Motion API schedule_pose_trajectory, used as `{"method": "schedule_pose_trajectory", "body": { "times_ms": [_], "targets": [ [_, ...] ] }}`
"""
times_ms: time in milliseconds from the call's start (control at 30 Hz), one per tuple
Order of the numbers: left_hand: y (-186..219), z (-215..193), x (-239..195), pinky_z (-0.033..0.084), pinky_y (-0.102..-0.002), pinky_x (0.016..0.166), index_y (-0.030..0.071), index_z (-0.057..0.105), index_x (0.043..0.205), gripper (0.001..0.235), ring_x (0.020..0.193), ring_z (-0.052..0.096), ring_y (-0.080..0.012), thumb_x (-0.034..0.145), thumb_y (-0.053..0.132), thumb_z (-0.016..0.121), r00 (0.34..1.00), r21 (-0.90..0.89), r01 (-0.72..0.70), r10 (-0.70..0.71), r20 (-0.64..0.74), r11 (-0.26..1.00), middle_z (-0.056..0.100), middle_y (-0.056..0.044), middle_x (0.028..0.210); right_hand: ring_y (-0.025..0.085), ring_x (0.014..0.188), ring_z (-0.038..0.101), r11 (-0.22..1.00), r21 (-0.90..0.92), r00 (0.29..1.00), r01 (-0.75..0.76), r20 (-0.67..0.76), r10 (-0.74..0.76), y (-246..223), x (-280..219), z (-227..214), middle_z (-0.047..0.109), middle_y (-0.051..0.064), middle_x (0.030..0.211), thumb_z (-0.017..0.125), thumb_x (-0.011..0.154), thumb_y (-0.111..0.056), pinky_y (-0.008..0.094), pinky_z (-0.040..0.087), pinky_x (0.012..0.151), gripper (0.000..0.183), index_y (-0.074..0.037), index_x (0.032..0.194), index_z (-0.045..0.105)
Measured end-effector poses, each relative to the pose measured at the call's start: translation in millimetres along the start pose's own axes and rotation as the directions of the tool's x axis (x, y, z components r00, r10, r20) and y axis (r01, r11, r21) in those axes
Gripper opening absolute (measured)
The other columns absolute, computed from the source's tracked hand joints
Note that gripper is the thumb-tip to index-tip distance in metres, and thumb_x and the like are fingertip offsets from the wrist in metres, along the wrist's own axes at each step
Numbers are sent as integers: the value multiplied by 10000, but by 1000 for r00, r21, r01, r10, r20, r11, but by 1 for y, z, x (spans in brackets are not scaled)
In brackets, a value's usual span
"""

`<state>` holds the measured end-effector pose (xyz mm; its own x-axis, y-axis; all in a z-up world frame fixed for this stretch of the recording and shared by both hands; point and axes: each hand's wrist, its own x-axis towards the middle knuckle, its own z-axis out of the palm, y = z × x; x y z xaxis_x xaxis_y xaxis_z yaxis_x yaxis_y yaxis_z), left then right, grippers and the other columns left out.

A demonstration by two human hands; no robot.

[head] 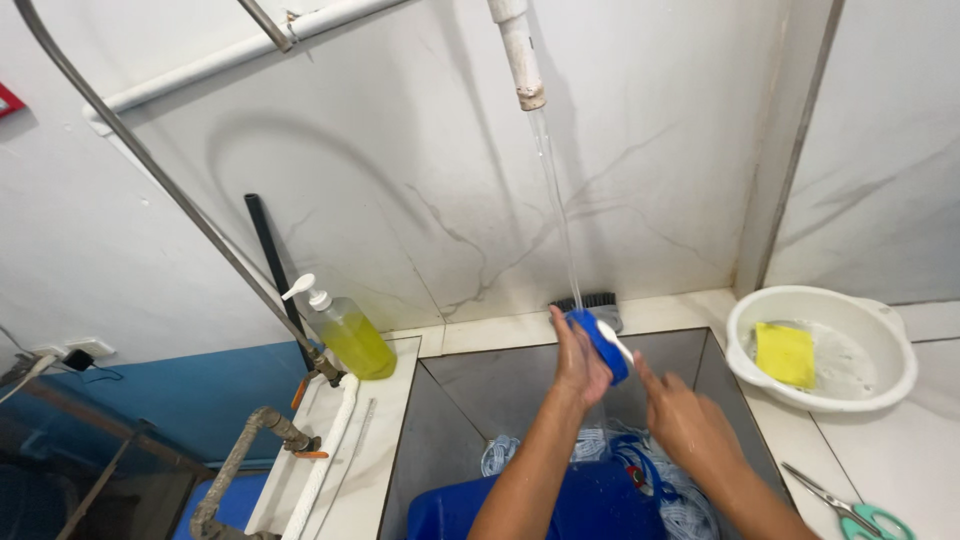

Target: The person cleans a blue plastic container and its lid in a sink using a toothbrush and sponge. They scrub the lid and container under running water, rinse them, and then place the container upright in the sink.

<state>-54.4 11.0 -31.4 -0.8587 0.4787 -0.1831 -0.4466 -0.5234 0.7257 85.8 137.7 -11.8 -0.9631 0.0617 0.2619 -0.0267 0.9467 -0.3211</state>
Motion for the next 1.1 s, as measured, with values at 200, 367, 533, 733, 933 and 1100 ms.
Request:
{"method": "schedule_pose_trajectory", "body": {
  "times_ms": [200, 367, 533, 733, 933, 1100],
  "targets": [
    [-28, -63, 89, 230, -539, 1203, 54, 227, 1585, 1070, 1468, 306, -319, 906, 873, 340, 989, -182, 62, -84, -118, 981, 327, -151, 1584, 413, 748, 694, 997, 58, 996, -58, -62, 62, -3, -2, 37, 664, 145, 921, 550, 925, -184, 540, 567, 686, 590, -264, 1500, 444],
    [-31, -102, 138, 528, -418, 780, 119, 523, 1253, 400, 944, 541, -234, 954, 326, 690, 934, -86, -155, 117, -338, 984, 516, -83, 1053, 374, 644, 674, 973, 227, 988, -48, -130, 79, 31, -17, 76, 657, 124, 837, 581, 869, -214, 509, 549, 599, 569, -230, 1437, 555],
    [-37, -85, 109, 597, -410, 798, 125, 527, 1201, 332, 980, 643, -241, 889, 80, 633, 966, 57, 0, 15, -260, 998, 603, -91, 1101, 226, 553, 516, 182, 920, 859, -347, 234, 455, 96, 28, 123, 600, 48, 763, 670, 961, -330, 406, 406, 492, 421, -41, 1260, 603],
    [-26, -31, 37, 399, -644, 955, 269, 441, 1505, 680, 1259, 491, -330, 872, 490, 555, 952, 455, 282, -186, -244, 845, 443, 18, 1421, 174, 602, 499, 282, 943, 908, -175, 44, 417, 89, 55, 123, 593, 40, 786, 801, 959, -321, 375, 375, 515, 501, 42, 1252, 618],
    [-15, -17, 12, 477, -596, 948, 94, 506, 1472, 1016, 1181, 583, -359, 802, 856, 567, 945, 56, 328, -328, -11, 943, 577, -201, 1370, 341, 841, 744, 882, 469, 982, 49, -183, 43, 16, 7, 66, 705, 118, 1110, 695, 879, -392, 437, 578, 717, 573, -177, 1395, 568],
    [-4, -43, 9, 525, -540, 961, 138, 665, 1262, 739, 1081, 651, -305, 833, 733, 572, 954, -62, 297, -293, 69, 953, 690, -123, 1185, 289, 929, 662, 858, 508, 996, -71, 79, 35, 48, 10, 9, 585, 122, 1098, 499, 1029, -325, 433, 582, 752, 451, -218, 1464, 544]
  ]
}}
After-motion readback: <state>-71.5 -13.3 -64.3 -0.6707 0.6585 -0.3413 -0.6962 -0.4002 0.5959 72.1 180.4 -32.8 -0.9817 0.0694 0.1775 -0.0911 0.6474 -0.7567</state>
